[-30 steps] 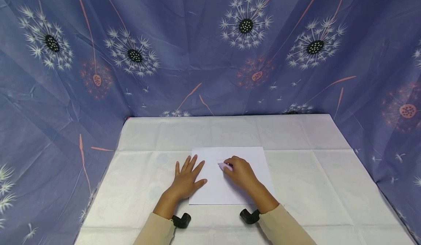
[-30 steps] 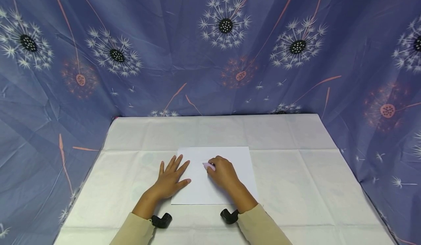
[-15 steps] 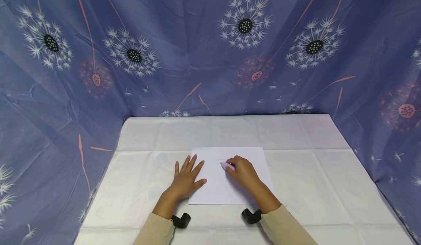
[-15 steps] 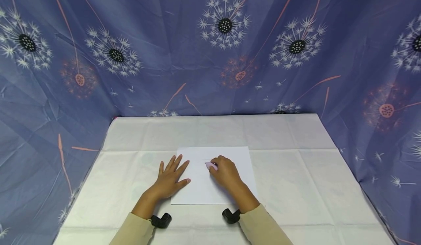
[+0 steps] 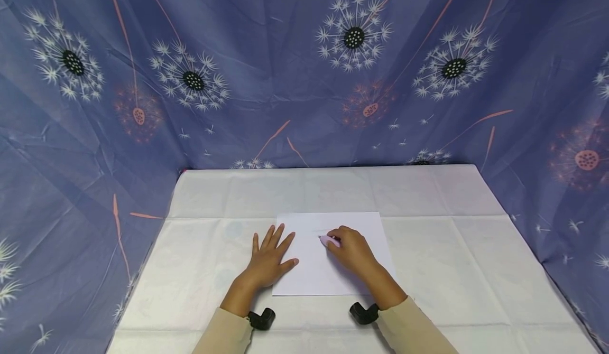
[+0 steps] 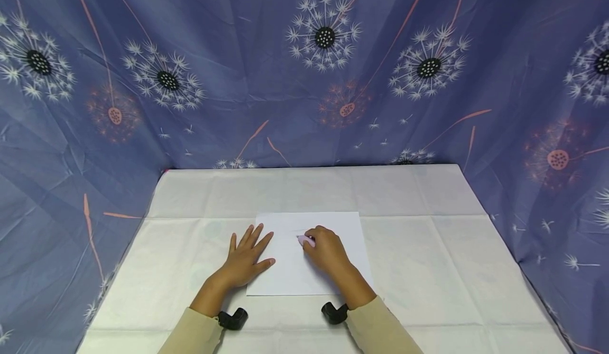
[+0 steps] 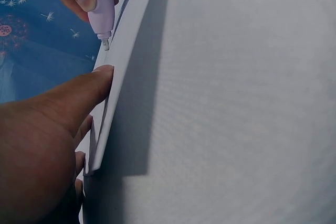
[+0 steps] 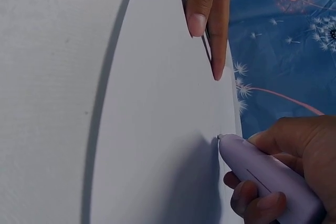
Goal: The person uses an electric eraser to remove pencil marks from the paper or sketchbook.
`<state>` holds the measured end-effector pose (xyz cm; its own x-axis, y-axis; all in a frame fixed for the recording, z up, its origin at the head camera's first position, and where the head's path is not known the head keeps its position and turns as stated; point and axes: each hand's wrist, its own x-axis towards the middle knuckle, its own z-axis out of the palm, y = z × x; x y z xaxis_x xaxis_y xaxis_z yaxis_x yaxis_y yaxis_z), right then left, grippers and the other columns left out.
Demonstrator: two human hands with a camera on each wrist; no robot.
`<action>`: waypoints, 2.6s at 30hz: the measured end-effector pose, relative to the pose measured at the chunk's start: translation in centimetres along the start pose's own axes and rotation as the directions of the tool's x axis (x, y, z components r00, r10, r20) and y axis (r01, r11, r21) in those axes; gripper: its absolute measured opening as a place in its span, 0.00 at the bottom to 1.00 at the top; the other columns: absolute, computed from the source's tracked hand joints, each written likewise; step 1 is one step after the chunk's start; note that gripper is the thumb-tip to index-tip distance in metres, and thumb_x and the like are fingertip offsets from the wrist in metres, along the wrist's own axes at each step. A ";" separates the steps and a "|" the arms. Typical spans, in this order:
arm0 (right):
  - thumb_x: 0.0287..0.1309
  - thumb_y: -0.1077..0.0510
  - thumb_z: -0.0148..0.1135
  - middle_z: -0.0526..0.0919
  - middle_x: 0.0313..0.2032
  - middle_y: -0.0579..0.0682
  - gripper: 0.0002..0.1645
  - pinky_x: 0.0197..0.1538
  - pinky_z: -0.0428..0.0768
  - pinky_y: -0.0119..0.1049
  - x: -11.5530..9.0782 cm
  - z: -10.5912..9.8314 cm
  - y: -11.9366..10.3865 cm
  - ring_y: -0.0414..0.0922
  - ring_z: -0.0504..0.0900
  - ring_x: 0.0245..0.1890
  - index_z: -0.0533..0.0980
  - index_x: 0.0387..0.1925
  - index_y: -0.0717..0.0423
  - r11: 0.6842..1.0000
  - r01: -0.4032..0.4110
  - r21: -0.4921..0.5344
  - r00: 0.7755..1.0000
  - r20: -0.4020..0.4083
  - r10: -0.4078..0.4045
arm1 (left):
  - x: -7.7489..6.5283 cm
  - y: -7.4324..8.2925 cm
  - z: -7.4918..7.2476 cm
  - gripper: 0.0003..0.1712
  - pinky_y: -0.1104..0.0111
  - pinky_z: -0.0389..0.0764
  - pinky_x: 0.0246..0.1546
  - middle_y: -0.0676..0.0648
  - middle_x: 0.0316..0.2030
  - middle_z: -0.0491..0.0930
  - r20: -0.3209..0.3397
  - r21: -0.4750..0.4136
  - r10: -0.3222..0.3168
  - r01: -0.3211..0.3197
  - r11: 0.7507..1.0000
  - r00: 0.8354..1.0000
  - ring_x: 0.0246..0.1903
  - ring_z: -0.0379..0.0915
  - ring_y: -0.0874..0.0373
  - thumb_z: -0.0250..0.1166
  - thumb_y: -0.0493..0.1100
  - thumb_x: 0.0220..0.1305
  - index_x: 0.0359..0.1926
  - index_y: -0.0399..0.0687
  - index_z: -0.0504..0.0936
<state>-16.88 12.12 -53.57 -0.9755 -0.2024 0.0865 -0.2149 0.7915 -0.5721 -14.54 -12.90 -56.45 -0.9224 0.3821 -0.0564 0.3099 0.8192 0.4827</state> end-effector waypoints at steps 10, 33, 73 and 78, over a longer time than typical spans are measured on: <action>0.60 0.56 0.71 0.86 0.34 0.47 0.10 0.42 0.80 0.41 -0.2 0.0 -0.3 0.41 0.81 0.33 0.87 0.41 0.56 1.000 -0.003 0.000 1.000 0.007 0.003 | 0.0 0.1 -0.1 0.40 0.31 0.33 0.72 0.39 0.81 0.48 -0.005 0.009 0.001 -0.001 1.000 1.000 0.80 0.36 0.37 0.59 0.61 0.71 0.78 0.52 0.61; 0.60 0.55 0.69 0.84 0.34 0.50 0.15 0.40 0.76 0.40 0.0 -2.2 2.2 0.44 0.78 0.32 0.85 0.46 0.58 0.997 -0.071 0.004 0.997 -0.029 0.071 | -0.2 0.3 -0.3 0.40 0.30 0.33 0.72 0.39 0.80 0.48 -0.005 -0.003 0.008 -0.008 1.000 1.000 0.80 0.37 0.36 0.59 0.60 0.72 0.78 0.51 0.61; 0.54 0.57 0.71 0.83 0.32 0.48 0.16 0.33 0.70 0.35 -0.6 -3.3 5.0 0.41 0.71 0.26 0.86 0.46 0.54 0.999 -0.030 -0.033 0.999 -0.019 0.029 | 0.0 -0.2 0.1 0.40 0.29 0.30 0.71 0.37 0.80 0.47 -0.027 -0.039 0.039 -0.040 0.998 0.999 0.80 0.35 0.34 0.58 0.59 0.72 0.78 0.50 0.60; 0.54 0.58 0.71 0.82 0.32 0.49 0.16 0.33 0.70 0.35 -0.3 -3.0 4.8 0.41 0.71 0.27 0.86 0.46 0.54 0.999 -0.022 -0.033 0.999 -0.031 0.021 | 0.0 0.0 -0.1 0.40 0.30 0.30 0.72 0.39 0.81 0.45 0.008 -0.013 0.007 -0.007 1.000 1.000 0.81 0.33 0.37 0.57 0.61 0.73 0.78 0.52 0.59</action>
<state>-17.74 17.79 -53.88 -0.9809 -0.1673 0.0997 -0.1945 0.8143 -0.5469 -14.60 -12.92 -56.35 -0.9185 0.3910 -0.0597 0.3130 0.8108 0.4945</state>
